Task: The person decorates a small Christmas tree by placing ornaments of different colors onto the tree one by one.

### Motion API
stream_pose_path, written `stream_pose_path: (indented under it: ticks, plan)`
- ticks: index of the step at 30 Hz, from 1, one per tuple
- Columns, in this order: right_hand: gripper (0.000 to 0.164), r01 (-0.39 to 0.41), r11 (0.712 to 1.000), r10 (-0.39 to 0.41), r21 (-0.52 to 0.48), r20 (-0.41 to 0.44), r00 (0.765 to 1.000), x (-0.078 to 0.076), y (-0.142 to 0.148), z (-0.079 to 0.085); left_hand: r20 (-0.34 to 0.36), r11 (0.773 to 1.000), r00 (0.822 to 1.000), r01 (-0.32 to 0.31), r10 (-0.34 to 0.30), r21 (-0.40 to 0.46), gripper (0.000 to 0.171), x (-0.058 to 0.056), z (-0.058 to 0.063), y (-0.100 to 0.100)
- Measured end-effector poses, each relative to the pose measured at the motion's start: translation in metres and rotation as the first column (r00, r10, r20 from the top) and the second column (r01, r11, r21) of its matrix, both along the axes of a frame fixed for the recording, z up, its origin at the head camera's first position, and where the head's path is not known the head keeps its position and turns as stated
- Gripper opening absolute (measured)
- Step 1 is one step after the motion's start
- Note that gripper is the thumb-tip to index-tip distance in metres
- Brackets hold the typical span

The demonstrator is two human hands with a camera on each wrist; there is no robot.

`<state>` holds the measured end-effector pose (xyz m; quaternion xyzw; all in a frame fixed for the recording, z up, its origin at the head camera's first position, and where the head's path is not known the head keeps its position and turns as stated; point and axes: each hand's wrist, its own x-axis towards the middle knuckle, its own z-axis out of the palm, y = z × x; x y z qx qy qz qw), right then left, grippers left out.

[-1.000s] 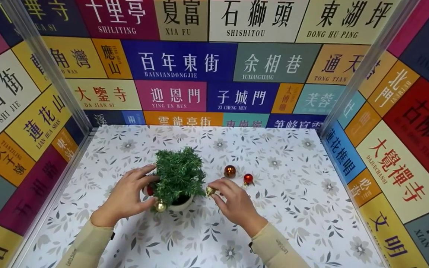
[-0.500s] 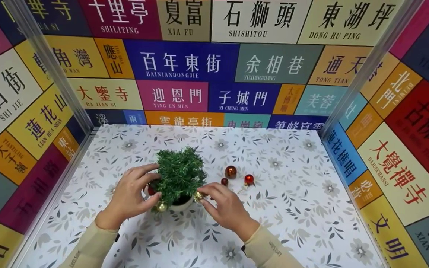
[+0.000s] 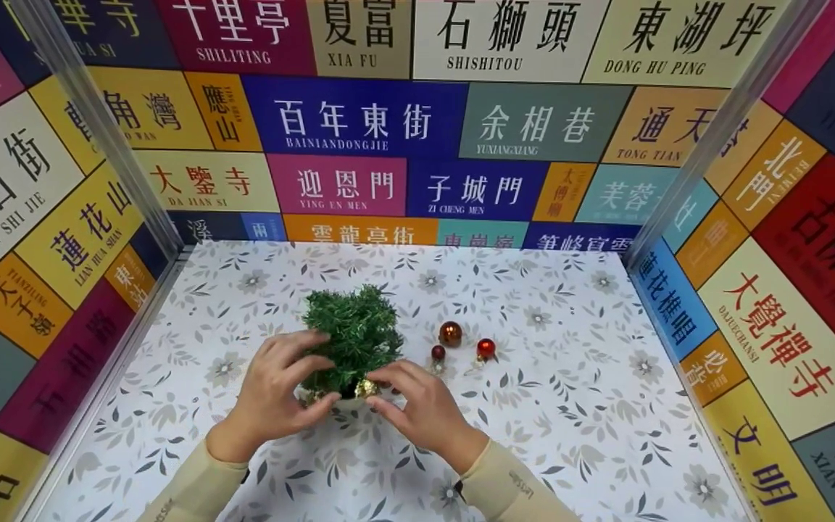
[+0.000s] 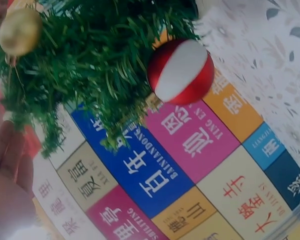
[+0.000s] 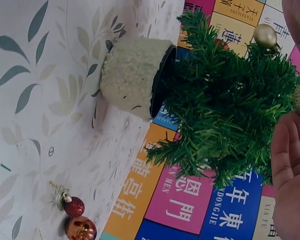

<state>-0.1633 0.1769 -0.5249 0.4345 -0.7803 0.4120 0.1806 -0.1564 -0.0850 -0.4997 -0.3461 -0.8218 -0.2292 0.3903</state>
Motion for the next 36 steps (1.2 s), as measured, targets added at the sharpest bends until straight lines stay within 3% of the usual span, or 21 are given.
stream_pose_path:
  ticks: [9, 18, 28, 36]
  plan:
    - [0.043, -0.002, 0.999, 0.003, -0.043, 0.02, 1.0, -0.001, -0.006, -0.009, -0.02, 0.998, 0.998, 0.056, -0.057, -0.023, 0.033, 0.005, -0.005, 0.013]
    - [0.042, -0.025, 0.997, 0.029, -0.067, 0.056, 0.998, -0.001, -0.007, -0.014, -0.049, 0.998, 0.996, 0.067, -0.067, -0.012, 0.006, 0.006, -0.009, 0.016]
    - [0.029, -0.014, 1.0, 0.017, -0.023, 0.133, 0.991, 0.006, -0.005, -0.017, -0.053, 0.996, 0.996, 0.075, -0.072, 0.046, 0.006, 0.005, -0.006, 0.012]
    - [0.022, 0.023, 0.997, -0.035, 0.075, 0.159, 0.987, 0.008, -0.005, -0.022, -0.025, 0.995, 0.996, 0.081, -0.08, 0.057, 0.007, 0.004, -0.008, 0.017]
